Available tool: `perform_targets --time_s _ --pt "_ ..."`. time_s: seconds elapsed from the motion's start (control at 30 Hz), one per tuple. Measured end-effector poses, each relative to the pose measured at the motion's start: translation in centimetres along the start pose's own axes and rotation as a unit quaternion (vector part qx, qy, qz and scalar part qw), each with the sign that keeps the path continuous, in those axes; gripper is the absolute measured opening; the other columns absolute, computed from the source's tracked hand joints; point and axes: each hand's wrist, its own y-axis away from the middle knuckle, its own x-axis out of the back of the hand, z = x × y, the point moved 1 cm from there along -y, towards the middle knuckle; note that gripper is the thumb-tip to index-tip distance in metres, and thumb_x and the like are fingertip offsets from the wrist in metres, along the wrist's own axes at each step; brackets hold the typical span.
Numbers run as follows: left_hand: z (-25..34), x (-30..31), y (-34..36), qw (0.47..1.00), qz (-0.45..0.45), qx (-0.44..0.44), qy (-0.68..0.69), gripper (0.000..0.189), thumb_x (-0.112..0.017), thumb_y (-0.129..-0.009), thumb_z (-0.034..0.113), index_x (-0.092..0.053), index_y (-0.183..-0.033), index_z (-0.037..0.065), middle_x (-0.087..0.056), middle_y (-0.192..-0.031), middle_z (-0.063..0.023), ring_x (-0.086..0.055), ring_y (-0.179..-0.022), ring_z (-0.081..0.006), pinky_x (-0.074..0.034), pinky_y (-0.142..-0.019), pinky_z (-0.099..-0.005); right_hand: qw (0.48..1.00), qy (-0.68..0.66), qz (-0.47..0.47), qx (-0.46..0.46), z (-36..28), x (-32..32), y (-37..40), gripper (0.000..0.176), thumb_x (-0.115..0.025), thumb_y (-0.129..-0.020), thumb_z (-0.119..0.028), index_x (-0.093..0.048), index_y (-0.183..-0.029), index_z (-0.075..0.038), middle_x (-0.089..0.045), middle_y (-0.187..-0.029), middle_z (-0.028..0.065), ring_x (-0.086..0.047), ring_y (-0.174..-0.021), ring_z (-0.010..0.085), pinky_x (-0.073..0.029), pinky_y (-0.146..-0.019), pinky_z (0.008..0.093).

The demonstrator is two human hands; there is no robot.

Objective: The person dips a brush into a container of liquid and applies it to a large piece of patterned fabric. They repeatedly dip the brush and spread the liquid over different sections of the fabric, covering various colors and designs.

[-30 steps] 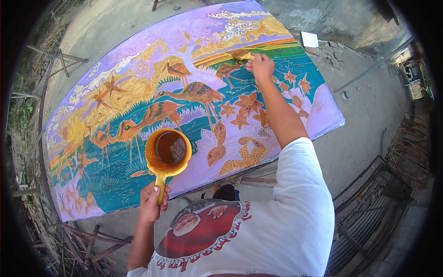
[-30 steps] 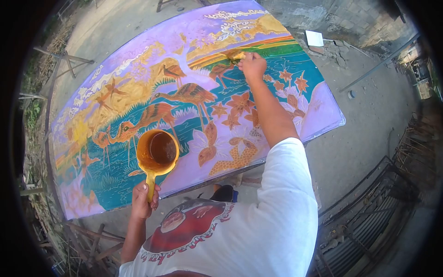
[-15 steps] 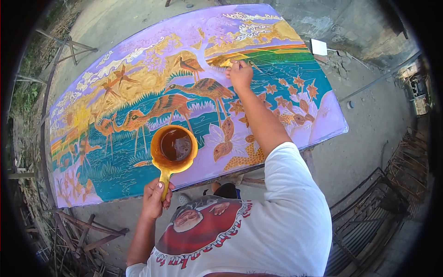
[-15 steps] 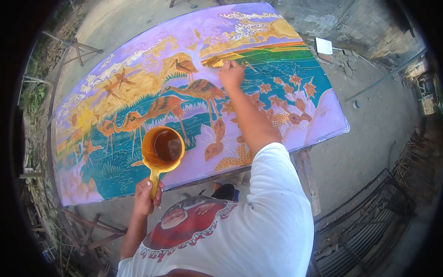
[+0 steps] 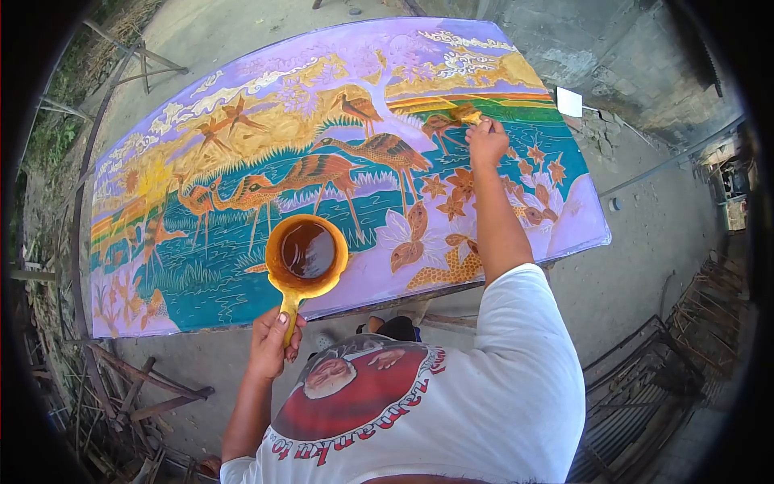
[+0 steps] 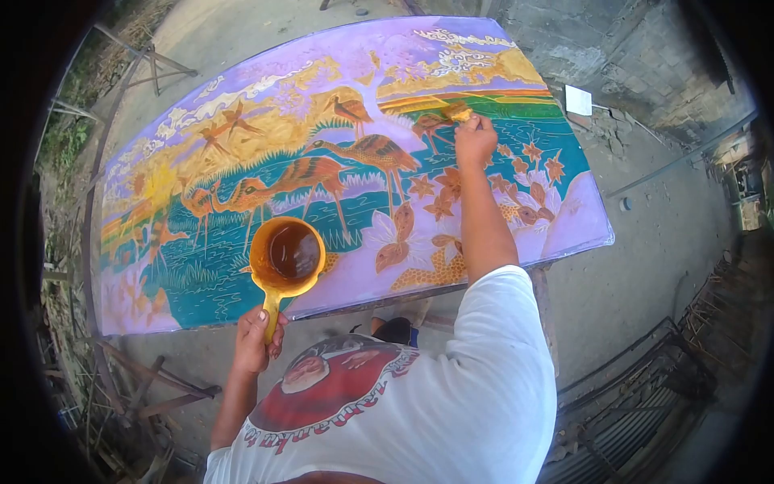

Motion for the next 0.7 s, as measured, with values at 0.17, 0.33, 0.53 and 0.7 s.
perform_targets --time_s 0.17,0.33,0.53,0.7 --pt "-0.2 1.6 1.3 1.000 -0.003 0.020 -0.006 0.048 -0.051 -0.105 0.046 -0.063 -0.098 0.001 -0.051 -0.059 -0.0022 -0.041 -0.041 -0.0067 -0.035 -0.039 -0.0221 0.983 -0.161 -0.025 -0.086 -7.1 6.5 3.1 0.028 -0.060 -0.102 -0.020 -0.064 -0.115 0.004 -0.070 -0.088 0.0134 -0.069 -0.068 0.0174 -0.061 -0.060 0.0309" --pt "0.0 2.8 2.2 0.999 -0.018 0.008 -0.042 0.048 -0.052 -0.104 0.047 -0.063 -0.097 0.001 -0.051 -0.059 -0.0020 -0.042 -0.042 -0.0063 -0.035 -0.039 -0.0225 0.939 -0.256 -0.203 -0.105 -13.3 7.7 12.4 0.040 -0.060 -0.103 -0.028 -0.063 -0.121 0.007 -0.069 -0.087 0.0136 -0.067 -0.070 0.0167 -0.062 -0.066 0.0337" --pt "0.1 4.2 3.2 0.998 -0.041 0.002 -0.044 0.046 -0.054 -0.104 0.046 -0.062 -0.092 0.002 -0.052 -0.059 0.0002 -0.042 -0.042 -0.0055 -0.034 -0.038 -0.0241 0.858 -0.057 -0.507 0.064 -22.8 5.4 25.9 0.036 -0.062 -0.101 -0.026 -0.069 -0.114 0.007 -0.070 -0.091 0.0130 -0.068 -0.076 0.0146 -0.058 -0.065 0.0291" --pt "1.1 5.1 4.8 0.995 -0.060 0.002 -0.084 0.047 -0.053 -0.103 0.048 -0.062 -0.093 0.003 -0.052 -0.059 -0.0007 -0.043 -0.043 -0.0064 -0.035 -0.039 -0.0240 0.788 0.132 -0.590 0.117 -27.5 2.3 35.0 0.018 -0.067 -0.096 -0.011 -0.072 -0.109 0.000 -0.073 -0.092 0.0108 -0.071 -0.082 0.0176 -0.057 -0.070 0.0293"
